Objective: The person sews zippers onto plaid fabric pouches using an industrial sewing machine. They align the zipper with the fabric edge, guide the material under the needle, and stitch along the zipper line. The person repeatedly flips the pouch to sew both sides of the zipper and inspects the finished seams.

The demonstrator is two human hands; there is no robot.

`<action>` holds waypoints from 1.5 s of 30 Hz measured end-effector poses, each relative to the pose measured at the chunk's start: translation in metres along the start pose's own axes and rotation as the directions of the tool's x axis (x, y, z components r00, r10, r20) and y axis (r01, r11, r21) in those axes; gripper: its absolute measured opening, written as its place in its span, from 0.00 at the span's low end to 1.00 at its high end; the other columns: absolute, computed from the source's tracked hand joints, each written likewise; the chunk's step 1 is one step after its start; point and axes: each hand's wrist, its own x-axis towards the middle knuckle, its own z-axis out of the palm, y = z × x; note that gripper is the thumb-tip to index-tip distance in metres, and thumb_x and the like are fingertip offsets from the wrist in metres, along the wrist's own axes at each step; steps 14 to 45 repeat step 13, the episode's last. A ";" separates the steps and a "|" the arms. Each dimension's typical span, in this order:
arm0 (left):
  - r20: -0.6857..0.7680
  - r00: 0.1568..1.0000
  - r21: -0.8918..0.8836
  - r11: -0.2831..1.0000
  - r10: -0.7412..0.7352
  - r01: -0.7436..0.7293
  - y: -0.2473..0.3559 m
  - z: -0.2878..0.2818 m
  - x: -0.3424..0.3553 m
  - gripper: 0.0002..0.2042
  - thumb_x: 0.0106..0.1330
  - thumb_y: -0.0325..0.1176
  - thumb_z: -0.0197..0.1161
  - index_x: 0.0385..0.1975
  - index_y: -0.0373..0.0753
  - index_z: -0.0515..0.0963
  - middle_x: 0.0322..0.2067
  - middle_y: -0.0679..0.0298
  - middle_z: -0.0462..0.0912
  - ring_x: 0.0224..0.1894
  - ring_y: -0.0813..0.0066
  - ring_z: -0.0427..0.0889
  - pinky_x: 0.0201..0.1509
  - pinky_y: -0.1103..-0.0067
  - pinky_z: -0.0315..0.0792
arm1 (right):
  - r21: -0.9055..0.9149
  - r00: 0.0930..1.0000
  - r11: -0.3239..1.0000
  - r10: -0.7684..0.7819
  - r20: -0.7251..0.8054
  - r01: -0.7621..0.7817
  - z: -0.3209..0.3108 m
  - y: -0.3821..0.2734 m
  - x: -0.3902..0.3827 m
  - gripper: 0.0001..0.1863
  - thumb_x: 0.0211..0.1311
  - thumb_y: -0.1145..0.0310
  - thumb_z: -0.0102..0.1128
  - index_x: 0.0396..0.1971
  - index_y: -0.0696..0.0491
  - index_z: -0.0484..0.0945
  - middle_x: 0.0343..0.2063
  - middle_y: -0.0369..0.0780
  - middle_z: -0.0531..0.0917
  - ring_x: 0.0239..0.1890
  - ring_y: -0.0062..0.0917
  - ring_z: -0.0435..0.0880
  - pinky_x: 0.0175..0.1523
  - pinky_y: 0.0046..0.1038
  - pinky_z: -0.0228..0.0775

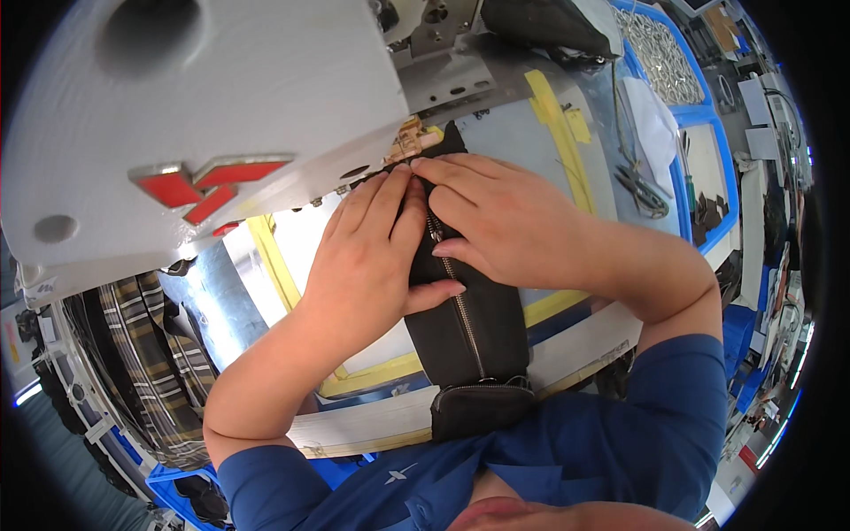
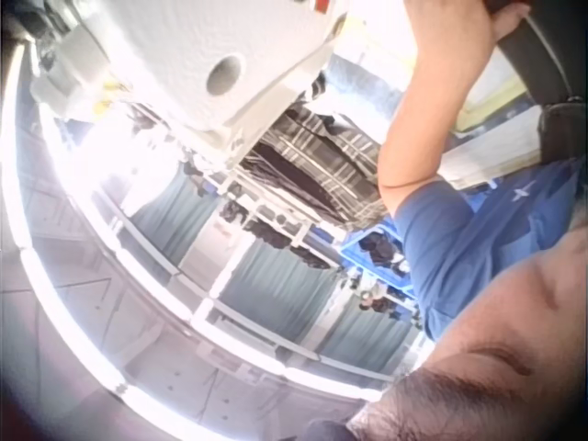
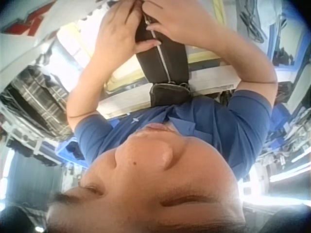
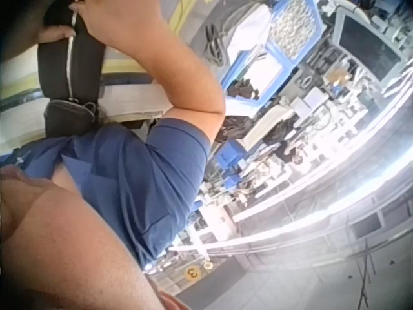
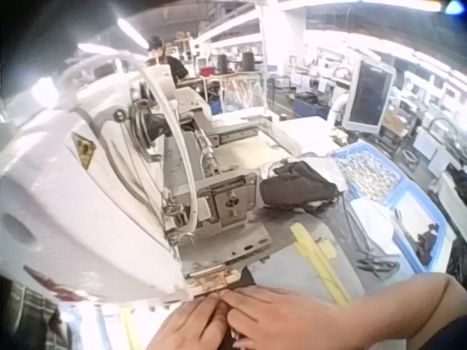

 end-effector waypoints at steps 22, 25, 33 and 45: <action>0.011 1.000 -0.003 1.000 -0.006 0.006 0.002 0.001 0.003 0.46 0.46 0.50 0.84 0.62 0.24 0.75 0.65 0.40 0.74 0.68 0.40 0.74 0.74 0.56 0.69 | 0.024 1.000 1.000 0.017 -0.008 -0.017 0.004 0.001 -0.002 0.25 0.58 0.61 0.75 0.49 0.60 0.79 0.65 0.52 0.79 0.66 0.46 0.79 0.73 0.41 0.72; 0.011 1.000 -0.003 1.000 -0.006 0.006 0.002 0.001 0.003 0.46 0.46 0.50 0.84 0.62 0.24 0.75 0.65 0.40 0.74 0.68 0.40 0.74 0.74 0.56 0.69 | 0.024 1.000 1.000 0.017 -0.008 -0.017 0.004 0.001 -0.002 0.25 0.58 0.61 0.75 0.49 0.60 0.79 0.65 0.52 0.79 0.66 0.46 0.79 0.73 0.41 0.72; 0.011 1.000 -0.003 1.000 -0.006 0.006 0.002 0.001 0.003 0.46 0.46 0.50 0.84 0.62 0.24 0.75 0.65 0.40 0.74 0.68 0.40 0.74 0.74 0.56 0.69 | 0.024 1.000 1.000 0.017 -0.008 -0.017 0.004 0.001 -0.002 0.25 0.58 0.61 0.75 0.49 0.60 0.79 0.65 0.52 0.79 0.66 0.46 0.79 0.73 0.41 0.72; 0.011 1.000 -0.003 1.000 -0.006 0.006 0.002 0.001 0.003 0.46 0.46 0.50 0.84 0.62 0.24 0.75 0.65 0.40 0.74 0.68 0.40 0.74 0.74 0.56 0.69 | 0.024 1.000 1.000 0.017 -0.008 -0.017 0.004 0.001 -0.002 0.25 0.58 0.61 0.75 0.49 0.60 0.79 0.65 0.52 0.79 0.66 0.46 0.79 0.73 0.41 0.72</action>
